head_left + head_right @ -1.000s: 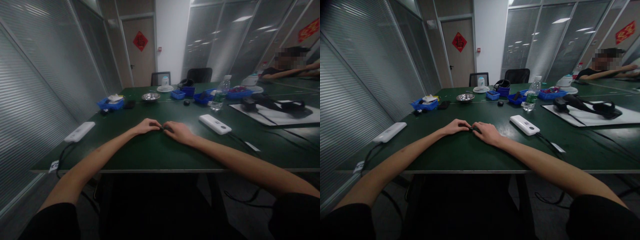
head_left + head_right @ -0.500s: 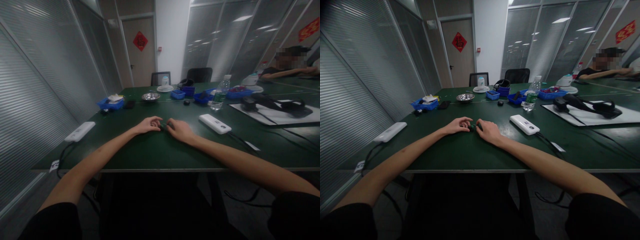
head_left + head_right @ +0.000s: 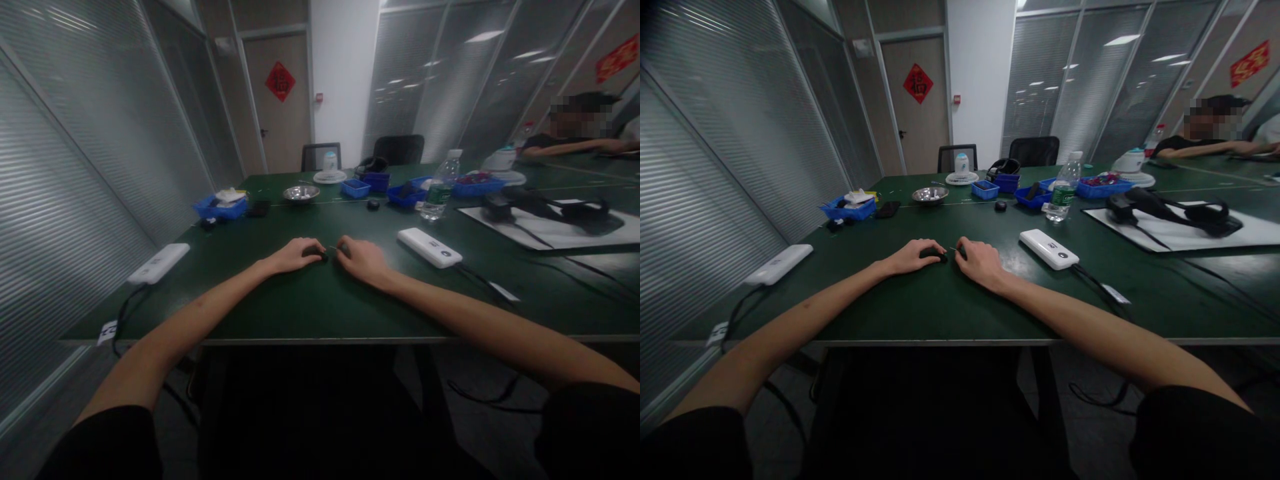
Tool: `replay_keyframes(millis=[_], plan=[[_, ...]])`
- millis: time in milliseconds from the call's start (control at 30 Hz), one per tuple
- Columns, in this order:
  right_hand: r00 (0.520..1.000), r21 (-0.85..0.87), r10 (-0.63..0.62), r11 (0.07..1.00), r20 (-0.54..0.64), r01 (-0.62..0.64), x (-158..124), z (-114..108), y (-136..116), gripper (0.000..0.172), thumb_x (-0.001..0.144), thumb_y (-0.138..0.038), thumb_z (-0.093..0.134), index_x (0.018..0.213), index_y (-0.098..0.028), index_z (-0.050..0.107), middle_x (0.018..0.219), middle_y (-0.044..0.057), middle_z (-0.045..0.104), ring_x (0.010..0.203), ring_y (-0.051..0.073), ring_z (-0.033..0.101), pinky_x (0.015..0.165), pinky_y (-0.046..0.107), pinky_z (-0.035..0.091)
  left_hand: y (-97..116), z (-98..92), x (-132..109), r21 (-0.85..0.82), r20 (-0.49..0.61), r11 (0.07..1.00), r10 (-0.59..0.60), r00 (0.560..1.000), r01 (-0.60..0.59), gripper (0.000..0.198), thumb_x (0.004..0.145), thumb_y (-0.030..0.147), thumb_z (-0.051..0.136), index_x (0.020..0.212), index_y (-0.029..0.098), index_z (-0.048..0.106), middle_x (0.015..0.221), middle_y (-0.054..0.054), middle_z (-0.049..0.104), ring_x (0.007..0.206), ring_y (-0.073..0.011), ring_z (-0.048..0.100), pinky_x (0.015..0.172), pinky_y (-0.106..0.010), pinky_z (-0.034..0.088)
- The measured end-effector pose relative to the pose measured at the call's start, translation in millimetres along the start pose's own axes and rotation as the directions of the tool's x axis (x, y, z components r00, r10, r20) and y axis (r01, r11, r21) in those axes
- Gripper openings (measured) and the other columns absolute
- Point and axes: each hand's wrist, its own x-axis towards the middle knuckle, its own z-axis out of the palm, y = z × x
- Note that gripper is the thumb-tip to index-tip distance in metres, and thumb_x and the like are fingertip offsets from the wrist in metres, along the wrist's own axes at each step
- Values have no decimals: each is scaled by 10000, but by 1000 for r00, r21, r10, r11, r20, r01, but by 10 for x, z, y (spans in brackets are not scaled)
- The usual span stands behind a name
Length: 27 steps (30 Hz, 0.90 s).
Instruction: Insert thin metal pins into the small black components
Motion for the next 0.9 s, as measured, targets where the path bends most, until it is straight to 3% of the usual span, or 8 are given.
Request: replay_keyframes(millis=[267, 500, 633, 767, 900], plan=[[1000, 10, -6, 1000, 15, 6, -2, -9, 5, 307, 1031, -441, 494, 1243, -262, 624, 1095, 81, 755, 893, 258, 683, 684, 310, 401, -126, -81, -8, 26, 0, 999, -18, 1000, 18, 220, 972, 298, 669, 1163, 194, 705, 1158, -87, 712, 1071, -239, 665, 972, -392, 506], [999, 39, -15, 999, 38, 14, -3, -28, 7, 316, 1036, -453, 497, 1240, -253, 631, 1102, 89, 752, 863, 238, 674, 670, 297, 404, -387, -230, -85, 39, -21, 995, -93, 995, 94, 239, 964, 314, 664, 1162, 184, 692, 1149, -92, 706, 1030, -238, 666, 926, -390, 524], [998, 62, -31, 998, 47, 28, -14, -50, -2, 306, 1033, -438, 501, 1232, -246, 634, 1101, 89, 751, 841, 227, 669, 655, 292, 403, -629, -407, -175, 94, -61, 979, -176, 983, 181, 241, 957, 323, 655, 1148, 186, 706, 1152, -94, 708, 1041, -242, 665, 932, -391, 525], [999, 44, -44, 998, 25, 43, -16, -35, 3, 299, 1032, -435, 499, 1222, -247, 632, 1069, 81, 752, 847, 233, 667, 647, 296, 390, -1031, -685, -402, 171, -201, 917, -325, 924, 359, 228, 916, 292, 674, 1104, 182, 743, 1147, -103, 719, 1054, -259, 667, 946, -395, 524], [998, 43, -48, 998, 27, 47, -12, -26, 8, 304, 1032, -436, 499, 1235, -251, 629, 1082, 80, 751, 853, 229, 666, 656, 296, 391, -1447, -996, -794, 247, -375, 789, -457, 806, 562, 261, 857, 228, 706, 1105, 181, 773, 1138, -102, 731, 1019, -265, 676, 966, -396, 517]])
